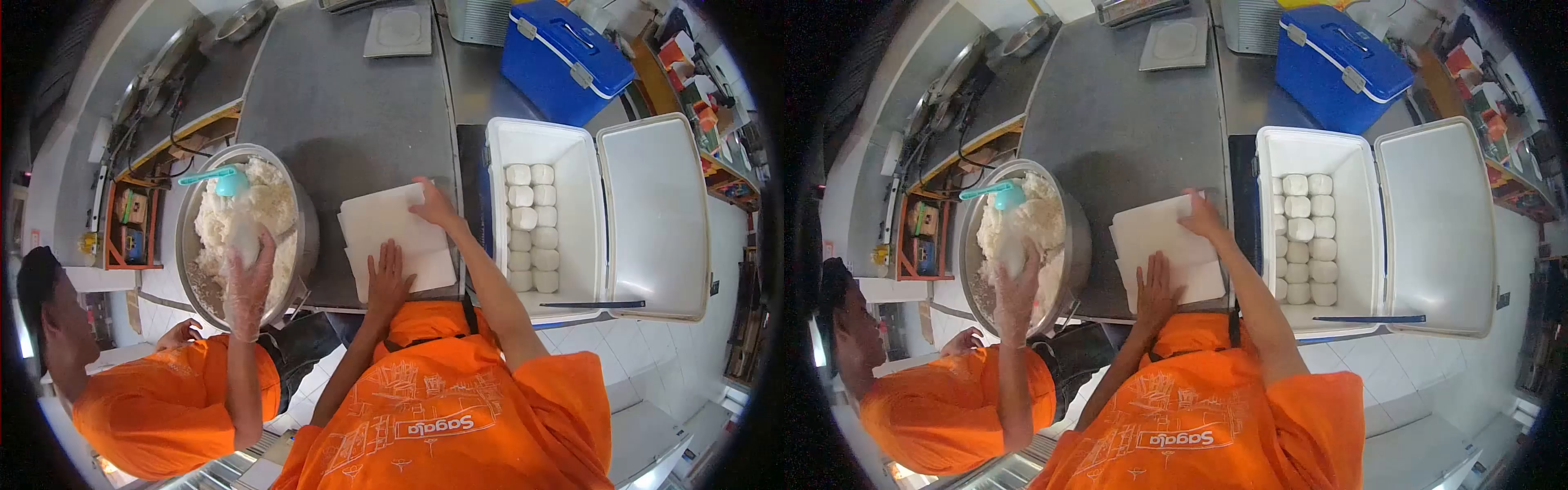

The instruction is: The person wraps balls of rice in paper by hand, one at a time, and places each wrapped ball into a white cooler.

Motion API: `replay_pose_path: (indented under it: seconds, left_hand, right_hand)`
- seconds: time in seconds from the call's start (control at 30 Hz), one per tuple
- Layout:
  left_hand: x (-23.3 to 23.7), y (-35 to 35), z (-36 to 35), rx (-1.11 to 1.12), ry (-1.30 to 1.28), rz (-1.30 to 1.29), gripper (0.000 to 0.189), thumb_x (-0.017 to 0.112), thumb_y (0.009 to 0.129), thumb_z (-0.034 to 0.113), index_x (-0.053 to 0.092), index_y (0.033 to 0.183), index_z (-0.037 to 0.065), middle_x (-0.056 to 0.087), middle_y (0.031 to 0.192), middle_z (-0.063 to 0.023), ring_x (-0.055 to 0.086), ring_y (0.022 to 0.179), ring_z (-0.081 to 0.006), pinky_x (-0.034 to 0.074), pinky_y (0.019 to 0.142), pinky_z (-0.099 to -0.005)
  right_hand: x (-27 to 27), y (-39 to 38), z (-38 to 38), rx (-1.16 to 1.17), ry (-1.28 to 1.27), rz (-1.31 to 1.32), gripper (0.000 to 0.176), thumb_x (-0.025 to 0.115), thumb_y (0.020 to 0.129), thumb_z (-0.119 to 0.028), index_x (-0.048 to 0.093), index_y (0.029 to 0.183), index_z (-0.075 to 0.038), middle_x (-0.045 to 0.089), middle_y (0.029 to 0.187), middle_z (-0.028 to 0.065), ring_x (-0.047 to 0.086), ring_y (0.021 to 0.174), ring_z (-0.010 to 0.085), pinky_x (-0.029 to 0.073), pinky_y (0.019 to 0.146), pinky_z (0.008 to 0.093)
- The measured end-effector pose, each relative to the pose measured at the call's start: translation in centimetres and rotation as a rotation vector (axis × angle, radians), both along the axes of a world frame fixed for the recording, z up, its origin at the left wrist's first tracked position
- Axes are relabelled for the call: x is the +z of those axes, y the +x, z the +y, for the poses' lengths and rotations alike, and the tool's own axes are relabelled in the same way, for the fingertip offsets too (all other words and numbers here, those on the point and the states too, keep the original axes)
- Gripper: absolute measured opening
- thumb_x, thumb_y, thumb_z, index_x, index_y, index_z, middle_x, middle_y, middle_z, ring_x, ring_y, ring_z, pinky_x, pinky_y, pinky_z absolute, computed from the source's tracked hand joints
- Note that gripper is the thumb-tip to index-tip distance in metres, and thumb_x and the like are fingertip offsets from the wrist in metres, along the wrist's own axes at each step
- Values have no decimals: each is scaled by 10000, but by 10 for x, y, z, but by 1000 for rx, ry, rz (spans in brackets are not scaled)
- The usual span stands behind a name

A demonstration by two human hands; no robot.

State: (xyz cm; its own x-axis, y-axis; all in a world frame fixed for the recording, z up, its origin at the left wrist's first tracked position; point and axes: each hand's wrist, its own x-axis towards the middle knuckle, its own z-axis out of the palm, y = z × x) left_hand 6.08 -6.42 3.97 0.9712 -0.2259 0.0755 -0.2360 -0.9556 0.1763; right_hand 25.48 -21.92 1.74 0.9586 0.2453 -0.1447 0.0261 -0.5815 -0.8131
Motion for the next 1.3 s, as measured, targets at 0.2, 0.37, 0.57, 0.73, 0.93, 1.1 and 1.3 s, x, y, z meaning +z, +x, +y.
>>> replay_pose_path:
  seconds: [0.2, 0.37, 0.57, 0.73, 0.93, 1.1, 1.3]
  left_hand:
    - [3, 6, 4, -9, -43, 54, 765, 585, 958, 381, 269, 1508, -46, 214, 1610, -216, 190, 1503, -363, 156, 1182, -602]
    - [7, 10, 7, 0, -94, 74, 743, 569, 970, 356, 244, 1521, -21, 197, 1618, -199, 177, 1510, -337, 144, 1200, -568]
    - [0, 17, 15, -18, -11, 147, 643, 599, 954, 326, 375, 1446, -22, 431, 1457, -182, 378, 1391, -332, 203, 1188, -546]
    - [1, 31, 40, 143, -266, -363, 442, 688, 840, 128, 591, 1268, 81, 584, 1211, -141, 531, 1169, -337, 385, 1030, -527]
    - [8, 46, 88, 370, -178, 61, 416, 639, 769, 25, 642, 1175, 112, 581, 1165, -99, 531, 1155, -324, 387, 993, -498]
    - [34, 20, 33, 310, 1, -58, 590, 624, 819, 76, 500, 1395, 93, 483, 1417, -152, 418, 1362, -325, 289, 1122, -533]
    - [-22, -3, 30, 55, -82, -36, 636, 576, 933, 213, 355, 1464, -58, 370, 1542, -212, 346, 1438, -345, 172, 1194, -555]
  right_hand:
    - [52, 12, 68, 548, -812, -170, 162, 664, 818, -80, 742, 958, -55, 695, 1061, 186, 626, 1132, 318, 489, 934, 515]
    - [44, -13, 66, 666, -584, -476, 108, 637, 809, -78, 739, 841, -66, 674, 934, 112, 614, 1052, 284, 510, 887, 447]
    - [37, -69, 13, 670, -307, -722, 182, 627, 792, -138, 724, 937, -85, 605, 914, 36, 546, 985, 234, 499, 858, 373]
    - [26, -89, 14, 580, -296, -769, 198, 610, 793, -124, 669, 968, -55, 591, 975, 51, 528, 1026, 244, 482, 881, 374]
    - [21, -101, 15, 543, -365, -865, 191, 591, 794, -134, 652, 939, -25, 576, 968, 71, 522, 1011, 252, 481, 876, 362]
    - [17, -105, 16, 574, -336, -756, 271, 595, 796, -130, 638, 1020, 17, 577, 1074, 118, 514, 1080, 271, 475, 936, 370]
    - [13, -141, -2, 379, -263, -799, 418, 595, 846, -179, 611, 1187, 61, 524, 1290, 212, 471, 1249, 331, 407, 1065, 432]
